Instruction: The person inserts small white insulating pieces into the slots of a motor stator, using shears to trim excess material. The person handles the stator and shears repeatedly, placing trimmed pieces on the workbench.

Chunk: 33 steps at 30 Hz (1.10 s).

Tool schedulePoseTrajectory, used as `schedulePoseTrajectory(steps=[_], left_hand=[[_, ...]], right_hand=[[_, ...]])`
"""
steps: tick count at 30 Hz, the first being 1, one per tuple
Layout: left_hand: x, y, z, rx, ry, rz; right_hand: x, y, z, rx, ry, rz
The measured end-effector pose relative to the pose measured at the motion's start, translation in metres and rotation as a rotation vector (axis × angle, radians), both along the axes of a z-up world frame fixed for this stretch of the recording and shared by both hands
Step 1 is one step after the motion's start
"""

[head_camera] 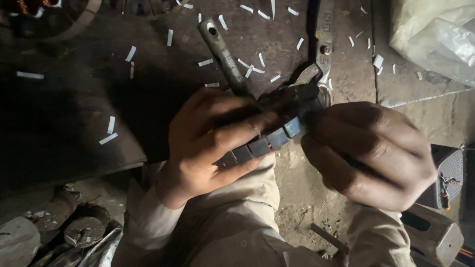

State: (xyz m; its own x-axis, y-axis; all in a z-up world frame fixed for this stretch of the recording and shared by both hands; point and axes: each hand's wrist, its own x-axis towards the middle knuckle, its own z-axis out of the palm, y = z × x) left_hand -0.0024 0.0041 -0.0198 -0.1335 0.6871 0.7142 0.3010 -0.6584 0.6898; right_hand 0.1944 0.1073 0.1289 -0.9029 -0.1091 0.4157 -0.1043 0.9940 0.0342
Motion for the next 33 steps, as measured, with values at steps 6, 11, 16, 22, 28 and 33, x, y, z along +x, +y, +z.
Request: schedulePoseTrajectory(steps=[6, 11, 16, 22, 28, 33], left_hand=[[-0.002, 0.001, 0.007, 0.009, -0.016, -0.028], [-0.002, 0.000, 0.002, -0.006, 0.004, -0.041], [-0.001, -0.001, -0.004, -0.001, 0.002, -0.043], [-0.001, 0.000, -0.002, 0.027, 0.008, -0.017], [0.000, 0.003, -0.001, 0.034, 0.027, -0.034], [-0.003, 0.006, 0.006, 0.061, -0.016, -0.025]], right_hand=[[0.013, 0.005, -0.008, -0.177, 0.134, -0.010], [0.016, 0.003, -0.015, -0.223, 0.136, -0.007], [0.003, -0.008, 0.000, -0.193, 0.015, -0.062], [-0.017, -0.036, 0.004, -0.138, 0.027, -0.358], [0.001, -0.026, 0.008, 0.092, -0.061, -0.225], [0.000, -0.007, 0.009, -0.055, -0.051, -0.133]])
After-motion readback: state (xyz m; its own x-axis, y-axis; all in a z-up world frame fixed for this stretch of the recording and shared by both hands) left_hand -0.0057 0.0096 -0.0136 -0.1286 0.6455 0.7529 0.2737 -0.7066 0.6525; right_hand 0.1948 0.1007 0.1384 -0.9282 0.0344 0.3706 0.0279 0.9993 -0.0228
